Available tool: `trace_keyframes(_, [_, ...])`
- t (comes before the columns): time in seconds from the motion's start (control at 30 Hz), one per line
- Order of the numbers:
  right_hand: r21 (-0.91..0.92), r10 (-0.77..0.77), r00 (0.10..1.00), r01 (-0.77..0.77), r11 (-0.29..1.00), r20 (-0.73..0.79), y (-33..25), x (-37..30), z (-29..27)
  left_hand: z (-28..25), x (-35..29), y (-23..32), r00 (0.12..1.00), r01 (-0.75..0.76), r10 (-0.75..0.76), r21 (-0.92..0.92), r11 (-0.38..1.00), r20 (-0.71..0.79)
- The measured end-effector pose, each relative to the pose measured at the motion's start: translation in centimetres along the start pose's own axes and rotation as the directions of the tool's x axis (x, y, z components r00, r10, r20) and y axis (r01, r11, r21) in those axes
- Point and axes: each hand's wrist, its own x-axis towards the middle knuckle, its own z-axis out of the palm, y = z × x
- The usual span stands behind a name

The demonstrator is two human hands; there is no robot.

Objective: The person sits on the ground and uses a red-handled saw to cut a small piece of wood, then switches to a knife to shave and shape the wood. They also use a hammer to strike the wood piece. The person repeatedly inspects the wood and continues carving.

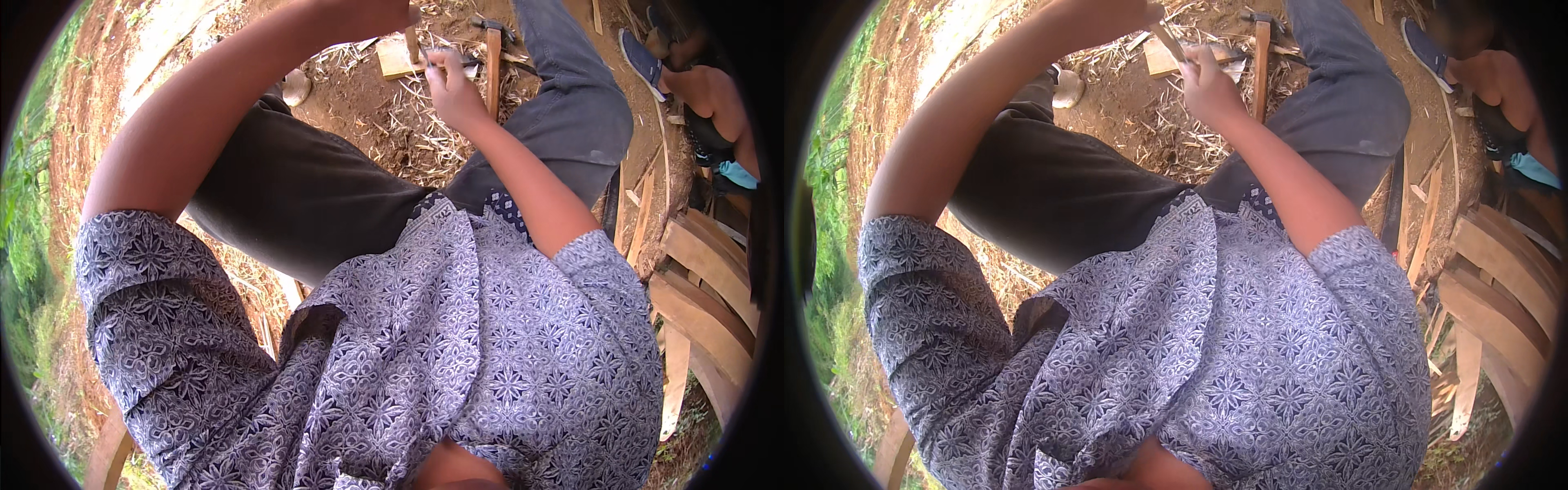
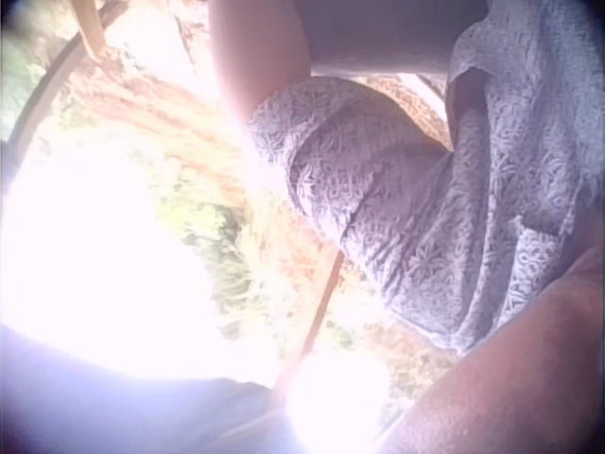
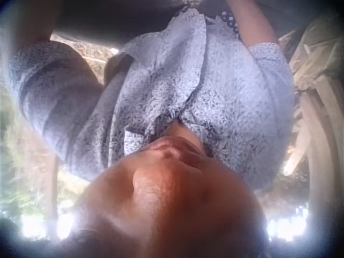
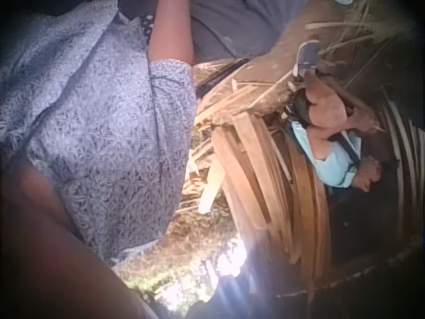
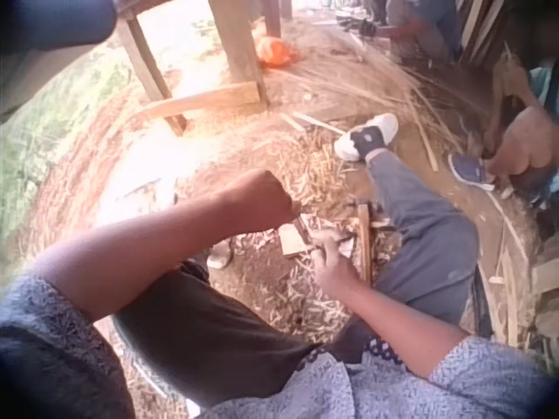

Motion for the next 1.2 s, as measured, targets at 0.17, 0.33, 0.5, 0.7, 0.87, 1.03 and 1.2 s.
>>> trace_keyframes(0.17, [0.020,0.046,0.992,-0.049,0.999,0.119,-1.4,0.9,-1.9,1.9,0.3,0.9,1.000,-0.015,0.015,0.000,1.000,-0.004])
trace_keyframes(0.33, [-0.040,-0.188,0.977,0.185,0.982,-0.102,7.3,2.3,2.3,2.7,3.1,0.1,0.996,-0.082,0.083,0.025,0.996,-0.014])
trace_keyframes(0.5, [-0.005,0.146,0.979,-0.147,0.989,0.145,2.8,4.0,-0.7,4.3,2.3,-0.4,0.999,0.040,-0.039,0.041,0.998,-0.011])
trace_keyframes(0.7, [0.210,0.023,0.997,-0.038,0.977,0.074,-0.1,2.0,-0.4,1.2,-0.7,-0.4,0.974,0.221,-0.216,-0.066,0.973,0.065])
trace_keyframes(0.87, [0.195,-0.166,0.985,0.171,0.966,-0.038,-3.7,-1.6,-1.1,0.2,-2.8,2.0,0.963,0.270,-0.270,-0.053,0.962,-0.006])
trace_keyframes(1.03, [0.216,-0.198,0.978,0.178,0.960,0.073,-3.9,-2.4,-2.7,-1.1,-4.7,3.5,0.968,0.251,-0.251,-0.020,0.968,-0.022])
trace_keyframes(1.2, [0.106,-0.199,0.978,0.204,0.973,-0.057,1.9,-1.8,-0.2,-2.2,-3.8,4.7,0.979,0.203,-0.202,0.032,0.979,-0.022])
